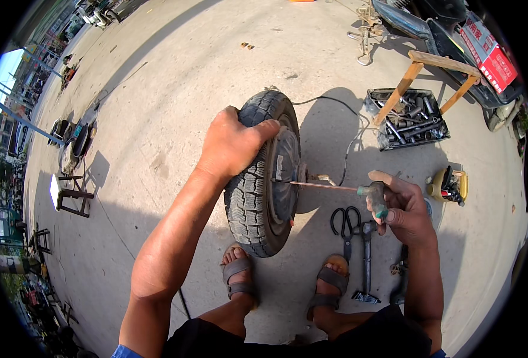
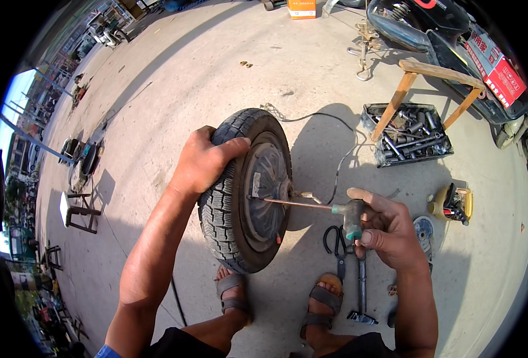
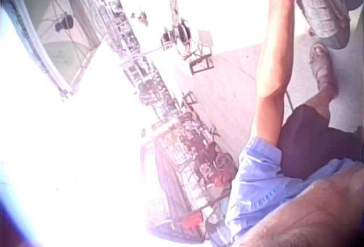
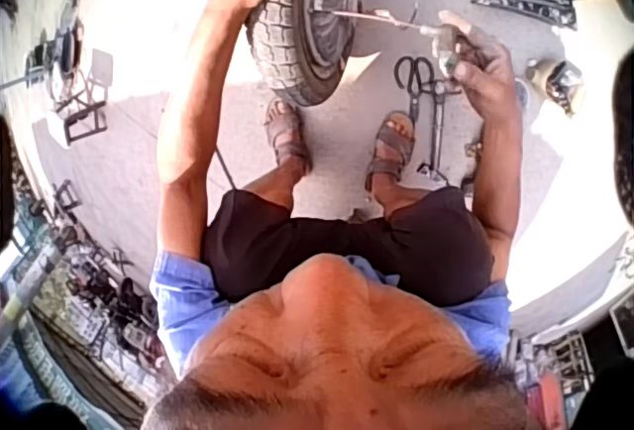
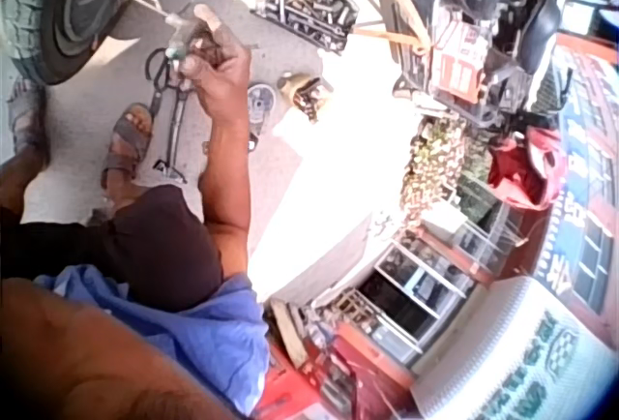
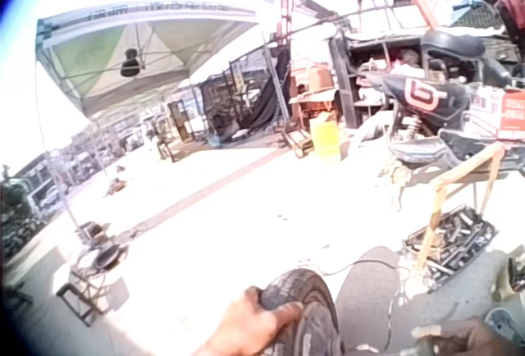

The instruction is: The person holds a motorcycle tire and uses a screwdriver to pry and adjust the tire bead around the rim. The person rotates the tire and repeatedly works the bead into place, then sits on the ground to continue the adjustment.

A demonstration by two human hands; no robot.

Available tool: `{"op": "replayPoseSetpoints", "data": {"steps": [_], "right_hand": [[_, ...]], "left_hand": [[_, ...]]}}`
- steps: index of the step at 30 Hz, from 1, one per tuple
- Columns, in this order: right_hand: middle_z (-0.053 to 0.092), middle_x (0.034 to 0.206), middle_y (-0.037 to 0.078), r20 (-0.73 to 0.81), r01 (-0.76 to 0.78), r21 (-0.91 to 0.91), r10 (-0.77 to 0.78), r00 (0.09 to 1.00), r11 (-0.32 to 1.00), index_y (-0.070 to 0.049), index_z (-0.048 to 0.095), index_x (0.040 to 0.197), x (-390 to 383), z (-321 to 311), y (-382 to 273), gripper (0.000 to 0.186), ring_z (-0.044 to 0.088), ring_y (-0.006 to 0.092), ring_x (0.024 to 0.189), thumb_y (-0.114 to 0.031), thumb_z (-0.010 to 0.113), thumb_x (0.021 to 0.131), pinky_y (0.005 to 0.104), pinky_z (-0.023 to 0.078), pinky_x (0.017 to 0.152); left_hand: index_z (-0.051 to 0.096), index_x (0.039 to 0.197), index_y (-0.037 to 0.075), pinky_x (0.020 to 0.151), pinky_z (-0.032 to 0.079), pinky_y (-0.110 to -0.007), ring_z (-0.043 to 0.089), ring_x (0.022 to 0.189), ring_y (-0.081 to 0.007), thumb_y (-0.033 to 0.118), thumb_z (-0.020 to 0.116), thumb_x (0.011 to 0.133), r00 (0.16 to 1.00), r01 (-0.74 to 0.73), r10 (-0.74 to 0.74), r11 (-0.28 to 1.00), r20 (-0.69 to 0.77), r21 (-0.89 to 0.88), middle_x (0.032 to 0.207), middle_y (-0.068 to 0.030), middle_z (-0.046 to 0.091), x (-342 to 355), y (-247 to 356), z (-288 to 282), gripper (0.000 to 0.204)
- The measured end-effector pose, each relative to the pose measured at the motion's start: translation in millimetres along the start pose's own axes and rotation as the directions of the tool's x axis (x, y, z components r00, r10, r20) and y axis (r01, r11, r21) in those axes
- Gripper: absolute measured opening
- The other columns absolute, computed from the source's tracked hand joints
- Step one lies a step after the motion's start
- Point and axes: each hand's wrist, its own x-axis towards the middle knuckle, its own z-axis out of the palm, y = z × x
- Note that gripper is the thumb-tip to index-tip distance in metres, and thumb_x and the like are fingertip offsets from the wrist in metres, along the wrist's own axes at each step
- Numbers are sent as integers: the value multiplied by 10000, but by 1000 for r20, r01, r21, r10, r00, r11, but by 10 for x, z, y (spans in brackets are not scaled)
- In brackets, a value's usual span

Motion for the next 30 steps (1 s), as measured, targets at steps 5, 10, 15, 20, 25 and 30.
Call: {"op": "replayPoseSetpoints", "data": {"steps": [5, 10, 15, 20, 25, 30], "right_hand": [[676, 824, 56, -25, 87, -371, -103, 994, 925, 47, 717, 1207, -18, -103, 100, 511, 608, 114, 662, -417, 750, 994, 262, 477, 545], [497, 667, 48, -29, 207, -720, -327, 945, 662, 30, 607, 801, 126, -50, 106, 539, 457, 124, 614, -440, 652, 1060, 359, 353, 575], [464, 599, -19, -244, -75, -619, -100, 965, 781, -41, 632, 803, 157, -166, 106, 512, 431, 80, 434, -468, 589, 1081, 266, 357, 431], [502, 614, -31, -539, -207, -390, -41, 841, 897, 20, 635, 1415, 263, 161, 82, 540, 374, 44, 375, -357, 627, 1029, 247, 289, 340], [528, 621, -20, -516, -207, -252, 50, 855, 945, 16, 545, 1500, 266, 119, 170, 601, 362, 51, 343, -338, 632, 1021, 240, 291, 311], [527, 601, -5, -326, 26, -47, -40, 945, 999, 15, 572, 1469, 116, -161, 298, 647, 450, 68, 400, -430, 690, 1015, 228, 351, 342]], "left_hand": [[677, 1083, -187, 857, 583, -417, 760, 901, -360, 473, 790, 767, 1000, 8, -8, 1000, 3, 5, 976, -312, 748, 31, 2, 17, 740], [675, 1061, -191, 863, 582, -420, 759, 908, -368, 472, 786, 771, 1000, 10, -11, 999, -13, -34, 974, -312, 748, -6, -6, -6, 732], [665, 1048, -201, 866, 585, -431, 751, 939, -396, 474, 808, 746, 994, -54, 63, 994, -89, 98, 973, -338, 733, -50, -4, -17, 753], [649, 1072, -205, 936, 572, -466, 727, 1020, -471, 445, 798, 764, 991, -81, 89, 994, -100, 75, 1044, -383, 712, -3, -7, 118, 734], [646, 1085, -198, 944, 571, -465, 724, 1037, -472, 421, 800, 771, 992, -64, 69, 997, -106, 48, 1060, -380, 710, -59, -41, 102, 710], [649, 1089, -188, 950, 568, -462, 721, 1052, -467, 422, 798, 769, 994, -45, 49, 998, -101, 39, 1078, -373, 712, -11, -37, 99, 705]]}}
